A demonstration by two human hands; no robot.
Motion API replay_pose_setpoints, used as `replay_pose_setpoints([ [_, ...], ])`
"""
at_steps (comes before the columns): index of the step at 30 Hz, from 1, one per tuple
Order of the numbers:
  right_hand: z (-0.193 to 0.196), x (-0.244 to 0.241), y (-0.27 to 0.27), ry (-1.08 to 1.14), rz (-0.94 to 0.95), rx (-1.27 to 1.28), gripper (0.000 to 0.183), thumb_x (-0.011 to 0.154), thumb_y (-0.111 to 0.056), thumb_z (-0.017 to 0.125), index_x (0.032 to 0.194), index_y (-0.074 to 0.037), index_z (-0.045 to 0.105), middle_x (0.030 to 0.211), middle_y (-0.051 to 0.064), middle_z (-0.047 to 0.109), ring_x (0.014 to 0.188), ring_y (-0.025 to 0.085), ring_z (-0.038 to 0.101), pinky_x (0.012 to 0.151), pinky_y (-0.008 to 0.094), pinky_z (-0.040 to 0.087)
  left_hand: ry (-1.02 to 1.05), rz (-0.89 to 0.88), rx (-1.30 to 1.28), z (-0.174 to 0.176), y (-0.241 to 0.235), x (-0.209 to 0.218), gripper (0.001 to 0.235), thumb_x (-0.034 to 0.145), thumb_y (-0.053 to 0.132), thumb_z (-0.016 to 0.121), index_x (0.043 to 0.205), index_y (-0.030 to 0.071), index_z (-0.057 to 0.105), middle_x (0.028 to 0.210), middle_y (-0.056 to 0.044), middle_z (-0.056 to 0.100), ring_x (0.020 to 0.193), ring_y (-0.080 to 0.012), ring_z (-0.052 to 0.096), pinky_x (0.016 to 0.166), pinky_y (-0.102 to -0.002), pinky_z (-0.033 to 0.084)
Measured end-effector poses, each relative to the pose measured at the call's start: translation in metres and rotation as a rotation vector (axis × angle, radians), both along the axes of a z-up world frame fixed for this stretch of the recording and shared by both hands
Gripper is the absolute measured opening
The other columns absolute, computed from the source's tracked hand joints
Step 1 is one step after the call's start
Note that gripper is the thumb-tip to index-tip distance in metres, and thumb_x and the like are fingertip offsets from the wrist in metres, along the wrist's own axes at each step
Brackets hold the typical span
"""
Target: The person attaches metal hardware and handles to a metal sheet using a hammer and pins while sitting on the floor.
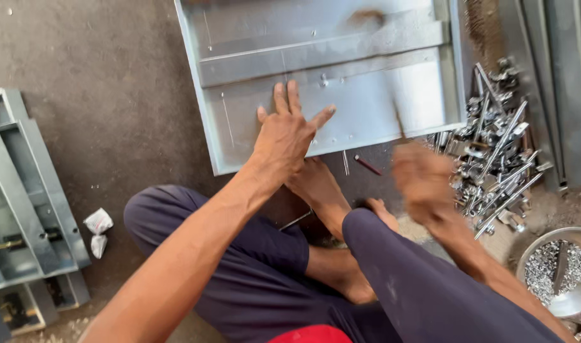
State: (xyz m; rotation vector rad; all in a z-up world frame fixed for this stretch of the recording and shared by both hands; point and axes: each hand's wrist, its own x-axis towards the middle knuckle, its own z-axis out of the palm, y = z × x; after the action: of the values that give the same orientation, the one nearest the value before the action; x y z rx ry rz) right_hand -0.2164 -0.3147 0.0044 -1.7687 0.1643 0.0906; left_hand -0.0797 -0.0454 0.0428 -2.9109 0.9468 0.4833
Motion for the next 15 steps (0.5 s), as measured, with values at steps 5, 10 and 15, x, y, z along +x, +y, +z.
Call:
replay_pose_setpoints([
  [5,-0.013,-0.024,-0.013,-0.226,-0.024,0.026,0.035,0.110,-0.033,0.050,0.088,-0.006,0.052,0.074,0.000,0.045,0.060,0.010,0.039,0.055,0.027,0.031,-0.023,0.000,-0.016,-0.009,0.000,-0.001,0.107,0.070,0.020,0.084,0.157,0.047,0.029,0.157,-0.037,0.022,0.142,-0.0552,0.030,0.092,-0.067,0.050],
  [10,0.019,0.025,0.029,-0.109,0.030,-0.303,0.029,0.106,-0.030,0.054,0.096,-0.003,0.056,0.078,0.006,0.051,0.061,0.014,0.045,0.054,0.030,0.036,0.041,-0.024,0.086,0.019,0.002,0.009,0.114,0.065,0.027,0.088,0.157,0.043,0.024,0.158,-0.037,0.018,0.144,-0.0540,0.027,0.096,-0.066,0.048],
  [15,0.033,0.004,0.046,0.046,0.091,-0.474,0.028,0.103,-0.027,0.058,0.104,0.001,0.059,0.082,0.012,0.058,0.061,0.019,0.051,0.052,0.032,0.041,-0.029,-0.015,0.012,0.006,-0.003,0.001,0.115,0.065,0.020,0.087,0.159,0.045,0.025,0.158,-0.039,0.018,0.143,-0.0571,0.028,0.093,-0.067,0.048],
])
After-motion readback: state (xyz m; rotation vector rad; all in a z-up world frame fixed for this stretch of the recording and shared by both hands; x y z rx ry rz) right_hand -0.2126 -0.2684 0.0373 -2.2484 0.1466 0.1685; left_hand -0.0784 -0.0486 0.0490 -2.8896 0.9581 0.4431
